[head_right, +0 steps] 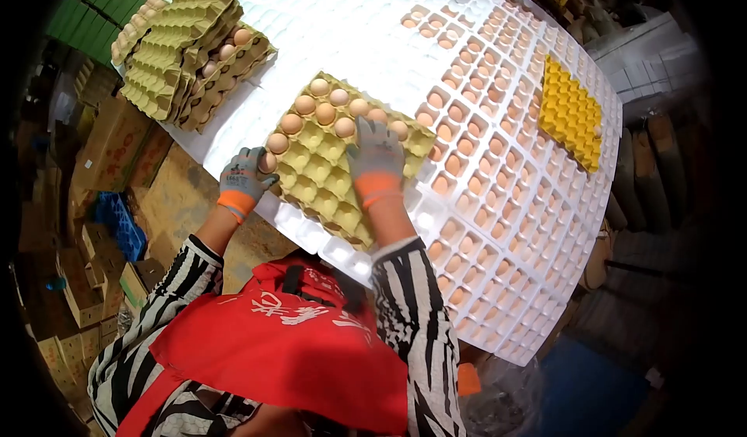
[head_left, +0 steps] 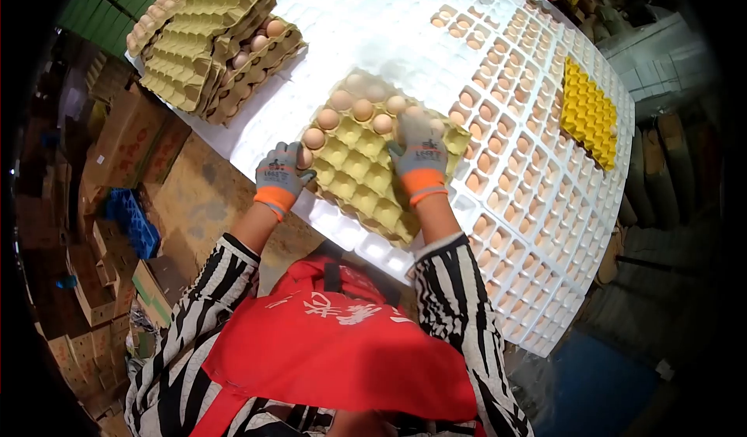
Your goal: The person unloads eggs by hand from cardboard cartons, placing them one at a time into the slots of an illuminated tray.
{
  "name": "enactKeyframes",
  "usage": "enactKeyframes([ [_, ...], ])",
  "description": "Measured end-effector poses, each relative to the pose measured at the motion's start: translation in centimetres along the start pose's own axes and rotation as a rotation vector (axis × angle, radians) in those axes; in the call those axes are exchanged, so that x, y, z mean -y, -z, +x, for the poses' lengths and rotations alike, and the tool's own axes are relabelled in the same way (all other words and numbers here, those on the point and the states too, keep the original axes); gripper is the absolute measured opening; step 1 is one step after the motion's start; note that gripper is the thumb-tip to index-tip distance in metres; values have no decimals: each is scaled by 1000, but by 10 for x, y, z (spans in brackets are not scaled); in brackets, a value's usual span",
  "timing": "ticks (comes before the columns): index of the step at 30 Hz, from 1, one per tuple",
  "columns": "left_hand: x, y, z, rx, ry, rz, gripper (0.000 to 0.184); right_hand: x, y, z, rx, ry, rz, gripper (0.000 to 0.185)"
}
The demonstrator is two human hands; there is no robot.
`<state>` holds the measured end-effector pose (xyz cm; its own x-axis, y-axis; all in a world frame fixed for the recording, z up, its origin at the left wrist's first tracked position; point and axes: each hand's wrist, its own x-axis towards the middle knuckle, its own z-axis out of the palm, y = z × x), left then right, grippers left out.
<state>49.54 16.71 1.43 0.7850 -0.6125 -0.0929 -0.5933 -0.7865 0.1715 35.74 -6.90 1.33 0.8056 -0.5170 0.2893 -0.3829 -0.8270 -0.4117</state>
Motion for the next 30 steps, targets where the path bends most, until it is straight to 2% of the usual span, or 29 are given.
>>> enactKeyframes([
  [2,4,5,6,-7,-39,-29,54,4,-11,14,160,-69,-108,49],
  [3,12,7,13,18,-33,-146,51,6,-4,16,177,-121,-22,47],
  [4,21,8,18,47,-25,-264,49,-3,-6,14,73,-147,138,42],
  [5,30,7,22,80,-22,-382,47,-20,-16,4,-2,-297,545,43],
  [7,63,-7,30,167,114,-1062,40,-53,-1,-8,-129,-575,1286,43],
  [9,66,13,38,232,298,-1724,41,-72,5,-9,-133,-360,777,39],
  [10,63,25,42,242,321,-1943,43,-82,8,-10,-171,-277,522,38],
  [11,72,16,49,266,164,-1838,42,-92,1,-7,-126,-280,417,39],
  [12,80,7,58,285,7,-1727,40,-68,12,9,-113,-341,359,40],
  [13,72,24,66,386,60,-1465,39,-43,24,27,-96,-402,301,42],
  [14,57,40,71,476,108,-1197,38,-34,18,31,-48,-291,-36,45],
  [15,42,37,73,87,-481,-763,37,-34,17,34,41,-293,-115,45],
  [16,28,47,71,150,-510,-497,37,-32,17,36,132,-296,-193,45],
  [18,33,19,80,123,-786,-88,36,-25,32,36,19,-480,140,39],
  [19,27,25,81,167,-796,15,36,-45,22,30,-127,-600,539,33],
  [21,26,26,85,165,-771,5,35,-62,24,24,-133,-451,744,31],
  [22,26,25,86,171,-764,1,34,-58,25,28,-104,-489,816,31],
  [24,31,27,89,174,-684,-224,40,-40,33,40,-52,-574,955,30],
  [26,35,34,87,141,-564,-436,45,-21,22,58,40,-314,428,35],
  [27,37,38,88,124,-539,-482,51,-1,23,65,129,-283,-4,41],
  [28,37,45,85,113,-488,-581,48,6,20,74,266,-238,-282,39],
  [30,38,44,83,71,-450,-642,46,7,-2,88,393,-326,-443,29],
])
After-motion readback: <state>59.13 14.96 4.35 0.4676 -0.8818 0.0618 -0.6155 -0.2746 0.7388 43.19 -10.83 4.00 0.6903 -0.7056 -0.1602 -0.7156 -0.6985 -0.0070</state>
